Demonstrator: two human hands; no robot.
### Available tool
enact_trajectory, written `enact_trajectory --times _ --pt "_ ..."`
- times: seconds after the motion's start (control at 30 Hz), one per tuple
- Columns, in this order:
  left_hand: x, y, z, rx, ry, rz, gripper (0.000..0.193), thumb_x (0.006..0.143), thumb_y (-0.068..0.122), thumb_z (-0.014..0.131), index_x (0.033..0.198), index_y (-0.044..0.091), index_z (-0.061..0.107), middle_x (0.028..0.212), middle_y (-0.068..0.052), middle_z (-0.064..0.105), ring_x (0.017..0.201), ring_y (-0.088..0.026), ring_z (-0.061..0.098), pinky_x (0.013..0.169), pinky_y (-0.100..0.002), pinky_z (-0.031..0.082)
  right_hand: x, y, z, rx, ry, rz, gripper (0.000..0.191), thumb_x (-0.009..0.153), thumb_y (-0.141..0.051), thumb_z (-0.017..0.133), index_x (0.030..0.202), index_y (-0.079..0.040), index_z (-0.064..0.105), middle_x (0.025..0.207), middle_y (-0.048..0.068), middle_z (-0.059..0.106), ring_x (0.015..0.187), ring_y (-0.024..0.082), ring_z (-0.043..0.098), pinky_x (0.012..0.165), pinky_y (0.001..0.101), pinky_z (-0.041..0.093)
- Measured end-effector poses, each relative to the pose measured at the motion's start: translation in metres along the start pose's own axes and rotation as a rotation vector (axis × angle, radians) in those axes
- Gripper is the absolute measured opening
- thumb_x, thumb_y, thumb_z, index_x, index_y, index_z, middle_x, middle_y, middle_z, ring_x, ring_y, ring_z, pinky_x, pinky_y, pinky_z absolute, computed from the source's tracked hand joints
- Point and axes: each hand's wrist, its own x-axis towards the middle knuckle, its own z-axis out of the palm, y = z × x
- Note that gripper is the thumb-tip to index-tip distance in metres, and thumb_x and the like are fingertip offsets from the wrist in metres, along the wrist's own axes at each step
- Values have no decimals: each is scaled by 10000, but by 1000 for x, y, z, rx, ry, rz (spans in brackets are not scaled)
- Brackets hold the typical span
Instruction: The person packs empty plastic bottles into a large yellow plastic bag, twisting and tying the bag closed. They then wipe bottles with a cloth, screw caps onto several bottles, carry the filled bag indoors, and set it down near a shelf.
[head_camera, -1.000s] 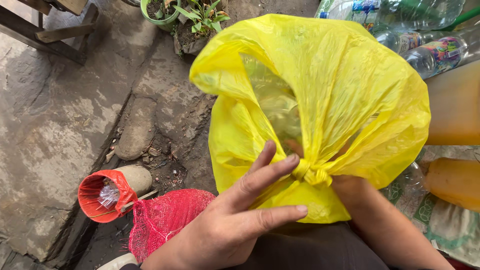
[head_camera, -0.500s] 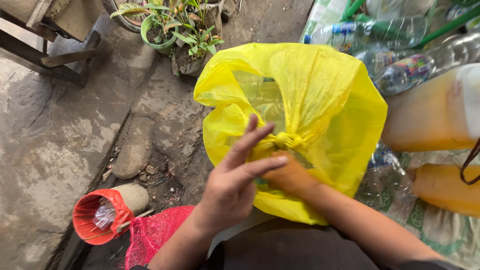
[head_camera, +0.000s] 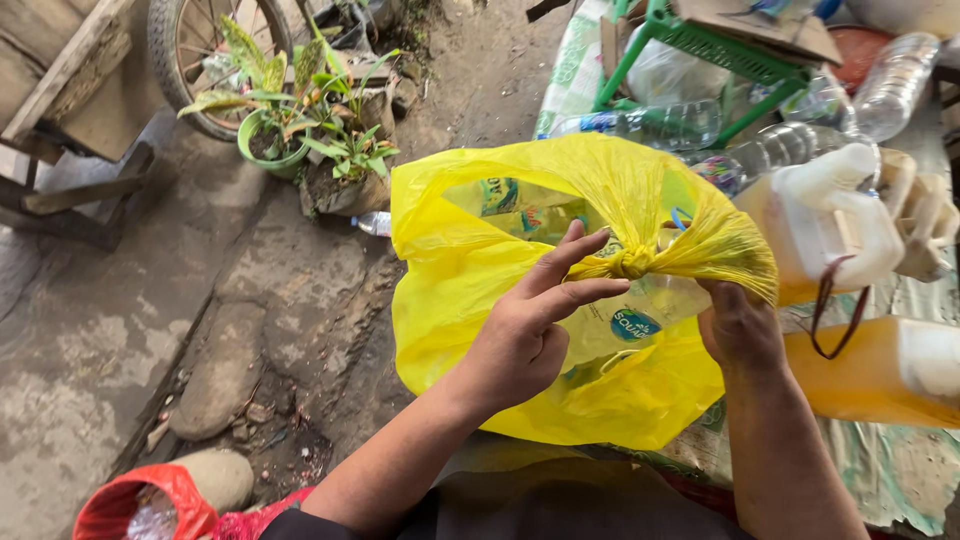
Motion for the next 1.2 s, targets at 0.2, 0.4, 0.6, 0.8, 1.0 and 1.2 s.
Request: enact_trajectory --times 0.2,0.4,0.6,0.8,1.0,1.2 --pt "6 3 14 -7 -9 16 727 726 -215 404 1305 130 677 1630 -134 456 1633 -373 292 1330 -462 319 -1 1 -7 -203 -7 -82 440 1058 -218 608 1436 -9 528 1416 107 612 1326 230 584 1155 393 455" --pt "11 -5 10 98 174 31 711 741 -208 416 1314 125 673 1607 -151 479 1582 -362 390 1282 -425 395 -18 -40 17 -1376 -387 119 763 818 -396 754 1434 -36 484 1268 246 645 1213 398 584 979 435 473" --pt "14 -26 -12 340 208 -115 532 834 -136 471 1305 31 653 1284 -197 623 1219 -369 613 1056 -428 508 -31 -77 21 -1662 -885 182 523 752 -340 757 1255 -224 678 1016 88 745 998 317 710 842 424 557" --pt "7 -11 -38 151 24 -499 338 811 62 655 1139 -6 700 918 -137 670 774 -183 622 710 -331 528 4 -77 42 -1356 -534 -558 265 737 -62 735 983 -147 782 806 41 724 718 262 696 614 392 545" --pt "-14 30 -85 -211 323 -273 388 829 14 570 1208 -32 642 1063 -61 661 953 -131 628 852 -275 533 41 -65 86 -965 -499 -1104 282 779 29 690 1034 -76 753 977 94 740 903 235 730 778 384 594" --pt "-34 69 -98 -131 872 -62 462 825 64 475 1245 -73 611 1168 -147 649 1095 -231 632 1066 -341 517 35 -21 94 -555 -540 -1036 248 847 0 665 1069 -99 716 1159 150 649 1103 301 685 932 445 575"
